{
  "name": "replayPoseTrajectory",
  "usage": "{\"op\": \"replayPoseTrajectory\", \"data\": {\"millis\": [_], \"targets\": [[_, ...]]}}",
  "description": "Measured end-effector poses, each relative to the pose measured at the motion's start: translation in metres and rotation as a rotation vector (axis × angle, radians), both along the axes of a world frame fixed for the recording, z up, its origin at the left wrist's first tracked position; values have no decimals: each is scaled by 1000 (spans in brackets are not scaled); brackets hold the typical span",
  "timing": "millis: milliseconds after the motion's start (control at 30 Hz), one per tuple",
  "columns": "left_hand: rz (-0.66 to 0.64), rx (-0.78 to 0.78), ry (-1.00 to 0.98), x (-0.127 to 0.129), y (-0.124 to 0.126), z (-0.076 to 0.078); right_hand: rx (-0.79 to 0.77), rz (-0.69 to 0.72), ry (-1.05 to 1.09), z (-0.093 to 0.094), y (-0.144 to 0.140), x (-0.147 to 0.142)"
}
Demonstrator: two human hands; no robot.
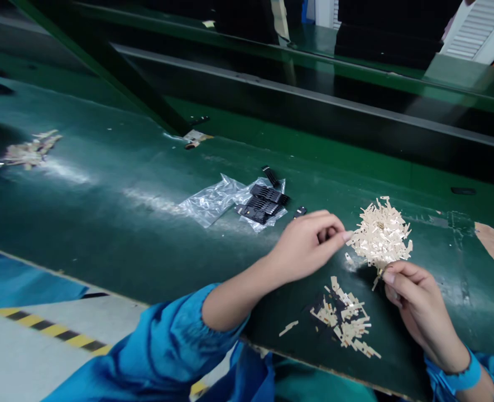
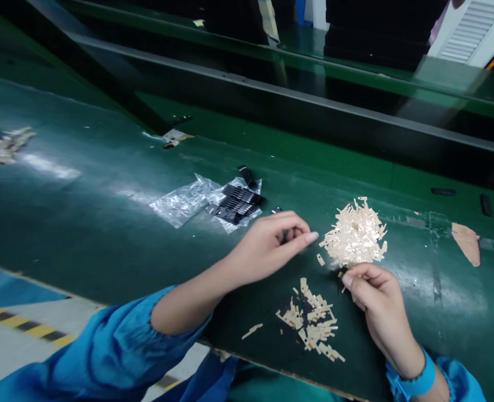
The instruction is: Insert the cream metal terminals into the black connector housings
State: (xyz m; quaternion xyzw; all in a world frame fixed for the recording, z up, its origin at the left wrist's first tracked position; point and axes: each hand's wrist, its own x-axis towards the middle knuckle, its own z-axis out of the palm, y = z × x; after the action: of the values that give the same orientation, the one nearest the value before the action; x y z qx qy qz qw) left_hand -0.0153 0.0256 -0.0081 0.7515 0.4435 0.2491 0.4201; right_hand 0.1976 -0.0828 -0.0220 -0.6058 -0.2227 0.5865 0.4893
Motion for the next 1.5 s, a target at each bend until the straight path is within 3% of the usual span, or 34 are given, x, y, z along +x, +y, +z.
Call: {"op": "replayPoseTrajectory", "data": {"millis": [67, 167, 267, 467, 533, 633, 733, 900, 1500], "targets": [[49, 86, 253, -13, 12, 4, -7, -14, -2, -1, 1, 1], [-36, 7, 455, -23, 22, 3, -15, -17, -4, -1, 1, 2], [-99, -39, 487, -22, 23, -3, -12, -12, -10, -2, 1, 2], [-38, -4, 465, -18, 21, -4, 19, 22, -36, -5, 2, 4], [25, 24, 409, -14, 17, 0, 29, 32, -52, -7, 2, 4], [56, -86, 89, -1, 2, 1, 52, 35, -84, -10, 2, 4], [-86, -397, -215, 14, -16, -6, 69, 23, -119, -14, 2, 5], [-241, -699, -342, 24, -31, -14, 77, 46, -149, -17, 3, 6], [-328, -716, -387, 24, -50, -17, 83, -13, -117, -13, 3, 3]]}}
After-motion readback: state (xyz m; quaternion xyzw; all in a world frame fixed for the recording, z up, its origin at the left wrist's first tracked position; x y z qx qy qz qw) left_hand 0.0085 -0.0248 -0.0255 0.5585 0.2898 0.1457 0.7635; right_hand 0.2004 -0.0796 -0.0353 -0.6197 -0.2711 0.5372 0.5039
